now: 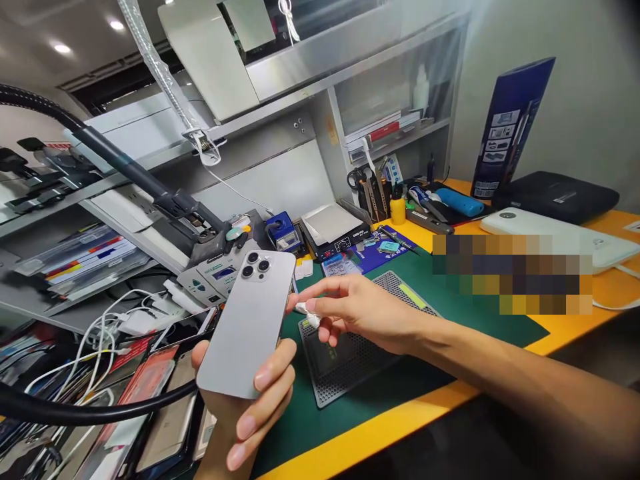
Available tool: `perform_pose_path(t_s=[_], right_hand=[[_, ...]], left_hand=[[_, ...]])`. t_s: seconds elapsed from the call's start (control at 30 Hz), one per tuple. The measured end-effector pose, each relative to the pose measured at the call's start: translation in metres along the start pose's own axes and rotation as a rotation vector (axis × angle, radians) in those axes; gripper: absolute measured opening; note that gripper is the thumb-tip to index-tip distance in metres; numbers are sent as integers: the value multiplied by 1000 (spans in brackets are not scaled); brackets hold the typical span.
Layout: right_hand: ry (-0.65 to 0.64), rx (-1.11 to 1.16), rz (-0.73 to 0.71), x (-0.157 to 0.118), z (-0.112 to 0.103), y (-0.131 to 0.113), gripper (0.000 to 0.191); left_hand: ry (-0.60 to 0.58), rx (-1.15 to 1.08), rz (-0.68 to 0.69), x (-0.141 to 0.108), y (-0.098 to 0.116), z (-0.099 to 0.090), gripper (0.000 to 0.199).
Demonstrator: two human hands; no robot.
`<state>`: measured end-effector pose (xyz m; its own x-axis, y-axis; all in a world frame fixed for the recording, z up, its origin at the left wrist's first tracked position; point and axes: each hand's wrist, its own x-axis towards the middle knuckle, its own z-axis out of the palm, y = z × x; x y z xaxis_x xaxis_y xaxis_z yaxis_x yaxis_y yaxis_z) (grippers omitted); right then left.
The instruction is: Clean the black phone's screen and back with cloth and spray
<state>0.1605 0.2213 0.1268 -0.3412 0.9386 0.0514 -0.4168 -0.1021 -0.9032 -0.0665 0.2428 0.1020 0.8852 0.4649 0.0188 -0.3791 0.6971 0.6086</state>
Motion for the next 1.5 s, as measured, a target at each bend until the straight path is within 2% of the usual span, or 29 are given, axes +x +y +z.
perform_pose_path(t_s=[0.07,0.1,0.2,0.33,0.37,0.43,0.53,0.6,0.73,0.9,1.17,1.33,1.5], right_hand=[[-13,28,-10,-1,2,0,22],[-18,42,-10,-2,3,0,21],[-25,71,10,-2,7,0,19],[-17,159,53,-1,9,-1,20],[-22,183,64,-1,8,-1,18],[-50,210,94,-1,7,-1,16],[-103,215,136,-1,5,-1,15],[-121,206,142,-2,4,0,17],[-107,178,146,-3,3,1,18],[-86,169,140,-4,5,-1,19],[-51,166,129,-5,6,-1,16],[13,70,53,-6,3,0,22],[206,-151,-242,-13,2,-9,22]], left_hand=[[-209,-118,-78,1,0,3,57],[-252,-153,-67,2,1,4,57],[-189,-127,33,5,3,7,61],[-335,-74,-159,9,7,3,54],[-373,-73,-171,10,7,3,52],[-386,-96,-91,13,6,5,54],[-353,-156,62,16,2,11,67],[-332,-199,100,16,-1,12,77],[-329,-240,141,11,-4,6,89],[-349,-227,147,8,-3,-1,94],[-322,-179,163,9,-3,4,94],[-146,-46,212,12,-1,19,89],[62,101,277,16,1,30,89]])
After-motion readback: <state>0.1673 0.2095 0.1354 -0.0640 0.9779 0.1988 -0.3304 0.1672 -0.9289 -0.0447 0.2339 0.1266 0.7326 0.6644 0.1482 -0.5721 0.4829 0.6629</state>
